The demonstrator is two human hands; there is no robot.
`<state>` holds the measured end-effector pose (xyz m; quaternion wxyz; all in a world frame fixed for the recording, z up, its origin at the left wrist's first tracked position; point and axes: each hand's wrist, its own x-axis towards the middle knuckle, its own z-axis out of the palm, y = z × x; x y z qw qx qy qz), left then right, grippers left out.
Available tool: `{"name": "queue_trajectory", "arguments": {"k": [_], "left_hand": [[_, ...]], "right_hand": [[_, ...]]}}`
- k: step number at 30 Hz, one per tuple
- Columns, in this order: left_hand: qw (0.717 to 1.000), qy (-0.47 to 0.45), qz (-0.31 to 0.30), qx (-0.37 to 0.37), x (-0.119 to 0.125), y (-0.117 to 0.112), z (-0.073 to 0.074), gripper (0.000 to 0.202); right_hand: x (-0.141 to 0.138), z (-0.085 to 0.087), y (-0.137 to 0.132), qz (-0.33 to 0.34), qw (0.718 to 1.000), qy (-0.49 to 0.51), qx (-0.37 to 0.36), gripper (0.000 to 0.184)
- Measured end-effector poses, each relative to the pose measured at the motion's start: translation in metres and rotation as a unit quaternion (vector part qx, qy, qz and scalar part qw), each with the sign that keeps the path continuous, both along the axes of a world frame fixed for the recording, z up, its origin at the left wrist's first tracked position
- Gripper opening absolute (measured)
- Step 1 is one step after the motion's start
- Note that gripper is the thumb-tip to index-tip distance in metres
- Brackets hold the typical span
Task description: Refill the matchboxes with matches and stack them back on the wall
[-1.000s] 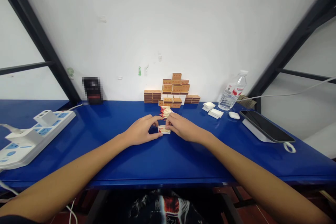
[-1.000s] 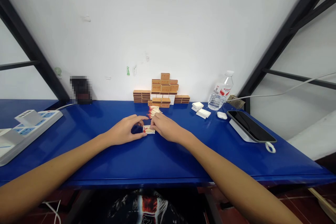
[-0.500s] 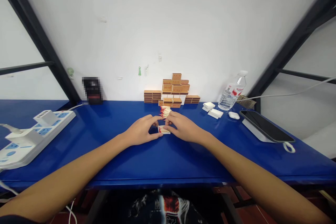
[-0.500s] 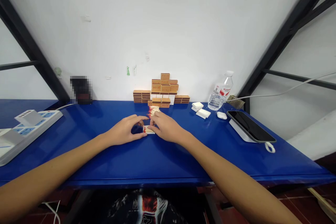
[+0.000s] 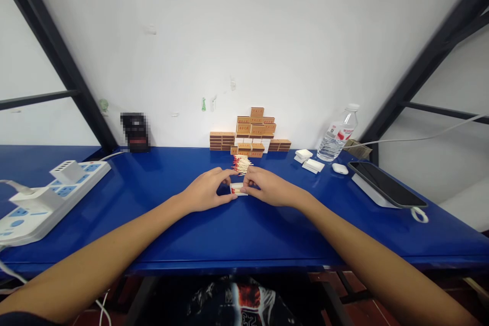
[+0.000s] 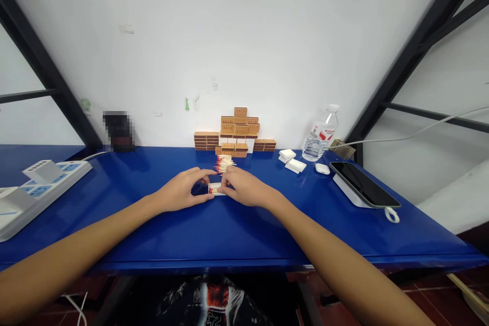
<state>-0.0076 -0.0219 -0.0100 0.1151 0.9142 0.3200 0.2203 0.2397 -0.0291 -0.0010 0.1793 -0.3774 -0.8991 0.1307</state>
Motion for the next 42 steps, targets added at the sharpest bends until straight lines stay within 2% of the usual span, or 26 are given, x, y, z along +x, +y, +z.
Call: {"name": "queue_trajectory", "arguments": {"k": [6, 12, 22, 24, 26, 28, 30, 36, 42], "left_hand": [[1.0, 0.009, 0.002, -0.006, 0.0, -0.001, 0.001, 0.056], [1.0, 0.007, 0.002, 0.002, 0.0, 0.0, 0.0, 0.053], [1.0, 0.01, 0.0, 0.001, 0.0, 0.0, 0.001, 0.055], [1.0, 0.012, 0.002, 0.003, 0.0, 0.001, 0.001, 0.056], [1.0, 0.013, 0.005, 0.004, -0.001, 0.001, 0.0, 0.056], [1.0, 0.013, 0.009, 0.002, -0.001, 0.001, 0.0, 0.056], [1.0, 0.012, 0.012, 0.0, -0.001, 0.0, 0.0, 0.057], [1.0, 0.012, 0.009, -0.003, -0.001, 0.001, 0.001, 0.056], [1.0, 0.01, 0.009, 0.003, -0.002, 0.002, -0.001, 0.055]], "right_hand": [[-0.003, -0.004, 0.002, -0.007, 1.0, 0.015, 0.004, 0.012], [-0.004, -0.007, 0.003, -0.008, 0.999, 0.033, 0.02, 0.006], [-0.002, -0.001, 0.003, -0.005, 0.999, 0.034, 0.032, 0.008], [0.005, 0.001, 0.01, -0.037, 0.996, 0.048, 0.059, 0.011], [0.016, 0.0, 0.019, -0.098, 0.99, 0.05, 0.084, 0.012], [0.028, -0.003, 0.029, -0.159, 0.983, 0.034, 0.086, 0.01], [0.038, -0.008, 0.037, -0.186, 0.98, 0.009, 0.073, 0.008], [0.045, -0.022, 0.049, -0.124, 0.992, -0.001, 0.032, 0.008], [0.039, -0.022, 0.046, -0.101, 0.995, 0.004, 0.018, 0.011]]}}
